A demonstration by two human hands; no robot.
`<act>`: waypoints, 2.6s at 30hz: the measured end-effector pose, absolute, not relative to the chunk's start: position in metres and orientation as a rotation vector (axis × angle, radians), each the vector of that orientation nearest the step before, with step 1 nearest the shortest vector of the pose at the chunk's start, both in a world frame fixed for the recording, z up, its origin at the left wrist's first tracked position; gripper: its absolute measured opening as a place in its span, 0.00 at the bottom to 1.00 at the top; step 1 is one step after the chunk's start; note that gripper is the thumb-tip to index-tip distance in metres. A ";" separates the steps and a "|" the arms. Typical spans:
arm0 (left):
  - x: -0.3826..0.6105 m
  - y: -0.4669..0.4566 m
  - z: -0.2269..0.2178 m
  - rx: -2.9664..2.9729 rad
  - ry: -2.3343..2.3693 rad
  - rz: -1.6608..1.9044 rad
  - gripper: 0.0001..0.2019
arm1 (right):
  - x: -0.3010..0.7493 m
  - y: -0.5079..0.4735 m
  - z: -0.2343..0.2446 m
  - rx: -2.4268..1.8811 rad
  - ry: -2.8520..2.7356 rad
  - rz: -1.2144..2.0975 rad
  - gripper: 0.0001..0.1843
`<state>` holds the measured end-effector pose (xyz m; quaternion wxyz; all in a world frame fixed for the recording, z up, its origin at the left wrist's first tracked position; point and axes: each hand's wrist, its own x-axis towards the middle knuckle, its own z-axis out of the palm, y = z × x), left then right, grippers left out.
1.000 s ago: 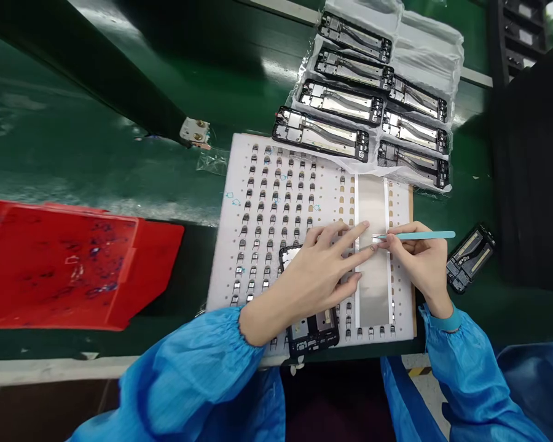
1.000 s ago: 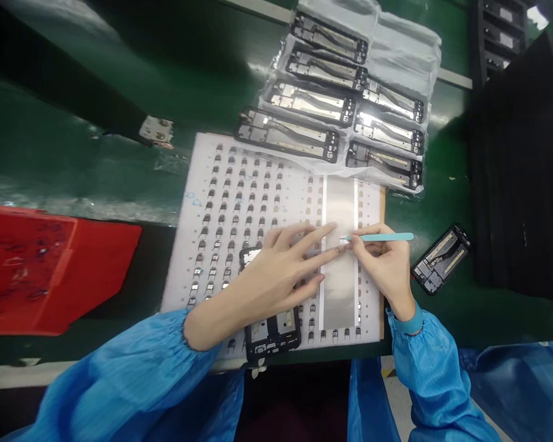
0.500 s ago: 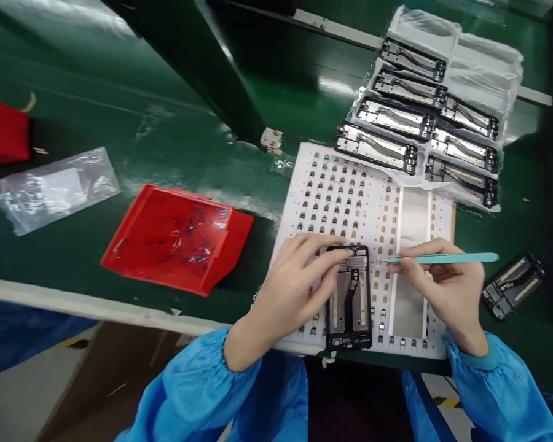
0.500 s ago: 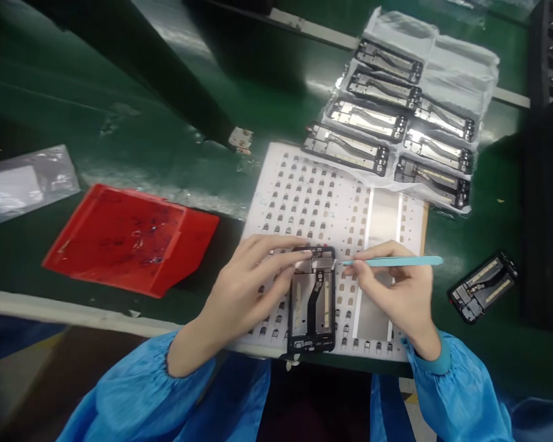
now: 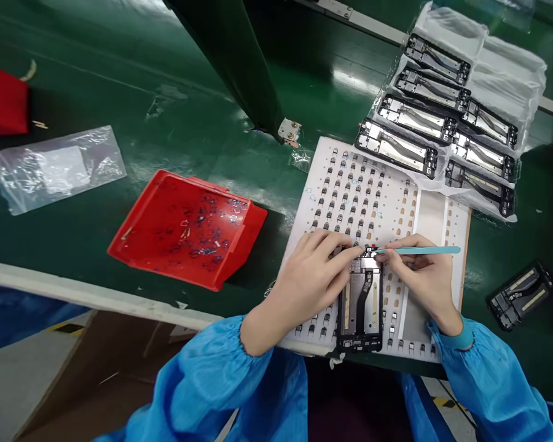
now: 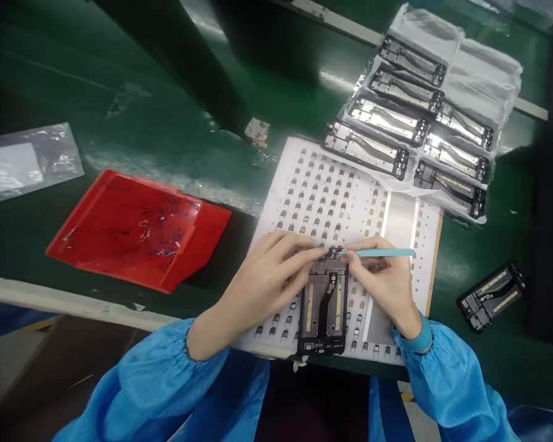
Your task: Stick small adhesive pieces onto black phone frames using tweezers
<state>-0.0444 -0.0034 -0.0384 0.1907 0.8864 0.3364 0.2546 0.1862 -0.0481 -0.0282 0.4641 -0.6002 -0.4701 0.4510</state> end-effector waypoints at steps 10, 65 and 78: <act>-0.038 0.000 -0.038 2.625 0.925 0.669 0.16 | 0.185 -0.047 -0.029 -1.505 -1.148 1.106 0.05; -0.044 0.006 -0.026 3.005 0.726 0.310 0.24 | 0.220 -0.083 -0.015 -1.489 -1.290 0.672 0.03; -0.003 0.017 0.013 3.429 -0.386 0.183 0.10 | 0.254 -0.115 -0.037 -1.431 -0.951 0.587 0.11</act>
